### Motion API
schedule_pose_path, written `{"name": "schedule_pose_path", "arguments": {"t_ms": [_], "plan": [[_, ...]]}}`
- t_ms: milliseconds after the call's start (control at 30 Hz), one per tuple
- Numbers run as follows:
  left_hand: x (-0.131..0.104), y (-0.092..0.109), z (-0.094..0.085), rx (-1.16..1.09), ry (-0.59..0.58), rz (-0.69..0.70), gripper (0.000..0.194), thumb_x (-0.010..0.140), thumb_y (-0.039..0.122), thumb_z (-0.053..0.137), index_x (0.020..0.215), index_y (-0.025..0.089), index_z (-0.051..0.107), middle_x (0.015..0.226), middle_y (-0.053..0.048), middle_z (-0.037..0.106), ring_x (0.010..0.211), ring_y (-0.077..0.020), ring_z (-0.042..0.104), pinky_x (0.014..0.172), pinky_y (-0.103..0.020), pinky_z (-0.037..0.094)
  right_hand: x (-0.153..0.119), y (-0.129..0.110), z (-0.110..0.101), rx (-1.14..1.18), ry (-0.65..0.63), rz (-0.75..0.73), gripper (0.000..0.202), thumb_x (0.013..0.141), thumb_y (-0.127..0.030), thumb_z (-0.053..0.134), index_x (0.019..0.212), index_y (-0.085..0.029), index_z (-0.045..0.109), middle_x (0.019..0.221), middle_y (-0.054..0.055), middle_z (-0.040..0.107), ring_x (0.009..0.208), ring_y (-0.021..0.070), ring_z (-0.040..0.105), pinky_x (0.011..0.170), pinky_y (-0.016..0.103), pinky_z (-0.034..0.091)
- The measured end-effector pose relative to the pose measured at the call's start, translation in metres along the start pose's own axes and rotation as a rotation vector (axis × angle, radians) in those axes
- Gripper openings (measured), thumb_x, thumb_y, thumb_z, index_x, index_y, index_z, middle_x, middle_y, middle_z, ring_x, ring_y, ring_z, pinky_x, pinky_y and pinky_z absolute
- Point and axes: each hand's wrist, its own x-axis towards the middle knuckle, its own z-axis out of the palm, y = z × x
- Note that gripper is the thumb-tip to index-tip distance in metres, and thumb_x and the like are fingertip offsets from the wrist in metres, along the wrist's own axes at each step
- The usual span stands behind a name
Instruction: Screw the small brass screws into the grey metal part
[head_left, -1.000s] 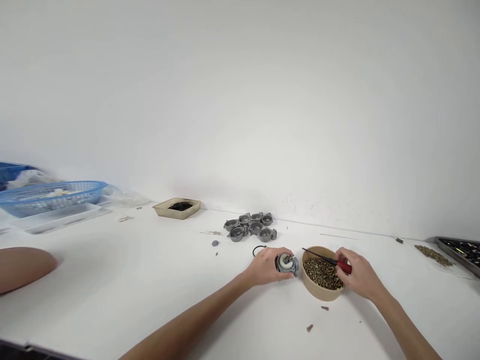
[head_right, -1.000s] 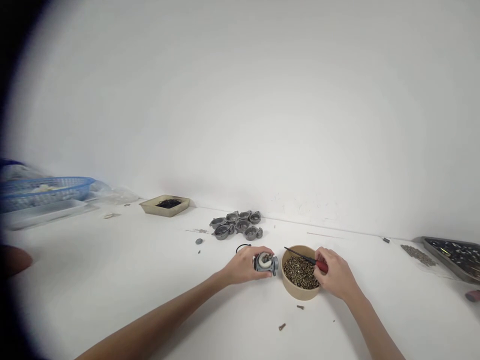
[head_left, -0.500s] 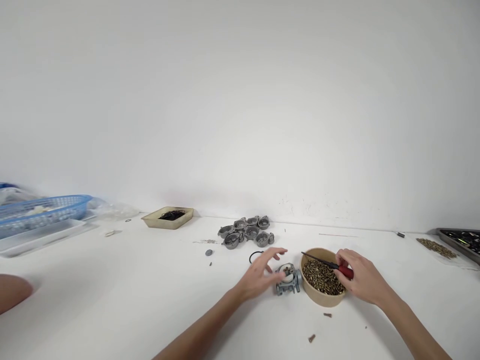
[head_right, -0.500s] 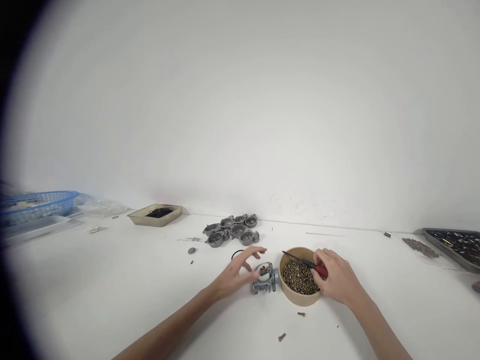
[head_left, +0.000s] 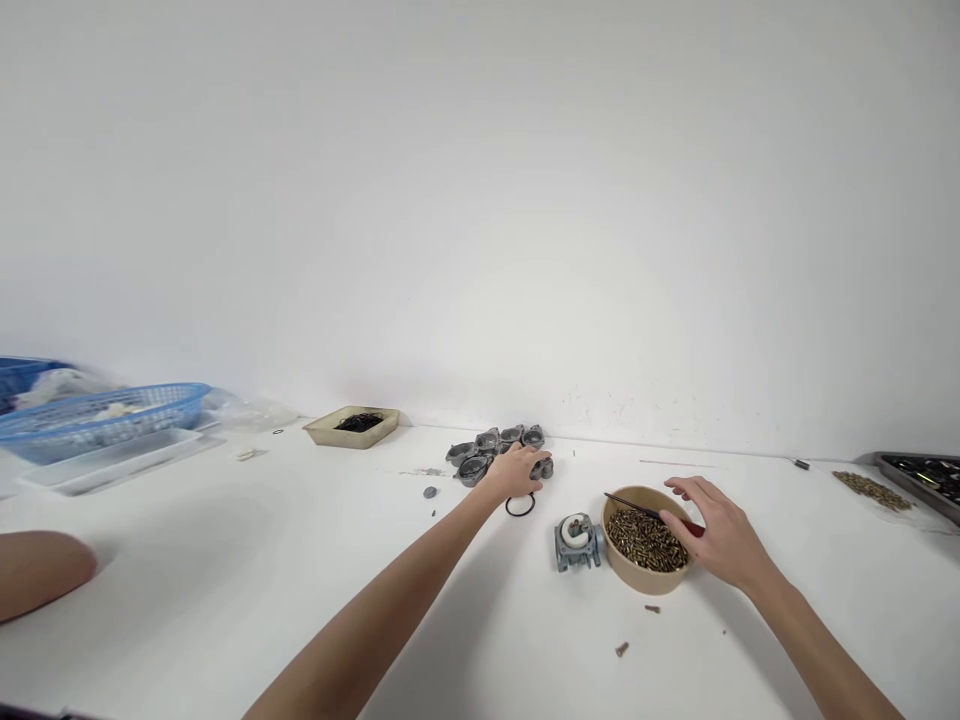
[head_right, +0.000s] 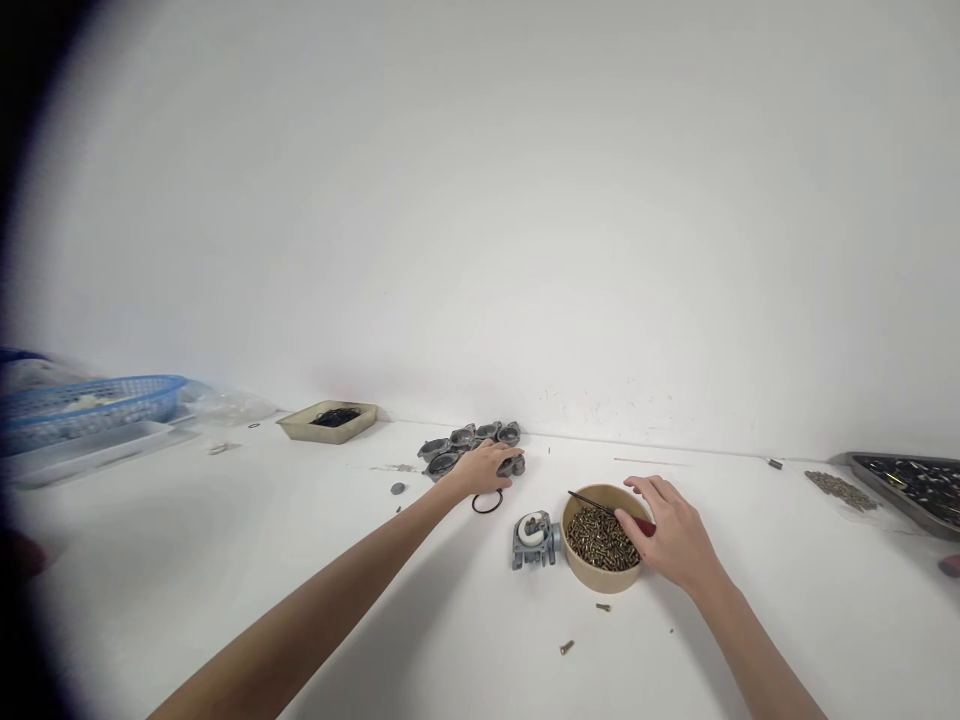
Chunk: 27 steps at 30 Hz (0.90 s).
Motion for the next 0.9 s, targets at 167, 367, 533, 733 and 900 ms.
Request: {"name": "schedule_pose_path", "arguments": {"t_ms": [167,367,533,733,900], "plan": [[0.000,0.010,-0.009,-0.091,0.013,-0.033,0.041,0.095,0.040,0.076,0.129,0.019,0.068,0.134,-0.014,0.066,0.130,-0.0338,0.059,0.110,-0.055,0.049,-0.001,0.003,0.004,0.014,0.065,-0.037,0.029,0.102,-0.047,0.054,0.121,-0.028,0.064,0.116,0.007,0.073,0.106,0.0266,0.072,0.082,0.038,0.061],[-0.032,0.029,-0.030,-0.436,0.160,-0.105,0.066,0.085,0.049,0.075,0.142,0.020,0.063,0.125,-0.015,0.073,0.120,-0.0356,0.066,0.097,-0.044,0.056,-0.003,-0.008,0.003,0.109,0.232,-0.203,0.019,0.105,-0.033,0.055,0.118,-0.026,0.066,0.108,0.008,0.073,0.092,0.0234,0.073,0.071,0.033,0.063],[-0.069,0.061,-0.032,-0.827,0.110,-0.096,0.069,0.088,0.073,0.061,0.123,0.014,0.071,0.087,-0.010,0.072,0.069,-0.0200,0.064,0.058,-0.030,0.050,-0.008,-0.039,0.005,0.144,0.319,-0.435,0.027,0.102,-0.018,0.056,0.126,-0.025,0.064,0.103,0.010,0.073,0.088,0.0228,0.074,0.069,0.033,0.066],[-0.098,0.099,-0.024,-1.177,-0.002,-0.074,0.067,0.088,0.081,0.051,0.079,0.016,0.064,0.071,-0.007,0.062,0.057,-0.0147,0.049,0.048,-0.025,0.033,-0.020,-0.078,0.027,0.060,0.210,-0.552,0.040,0.101,-0.016,0.059,0.140,-0.024,0.063,0.127,0.017,0.070,0.104,0.0273,0.076,0.083,0.040,0.069],[-0.108,0.111,-0.018,-1.278,-0.138,-0.160,0.068,0.080,0.084,0.060,0.074,0.016,0.063,0.059,-0.001,0.054,0.050,-0.0118,0.040,0.045,-0.025,0.024,-0.025,-0.084,0.046,0.042,0.250,-0.611,0.044,0.102,-0.013,0.061,0.144,-0.024,0.060,0.137,0.017,0.068,0.108,0.0240,0.076,0.088,0.036,0.069]]}}
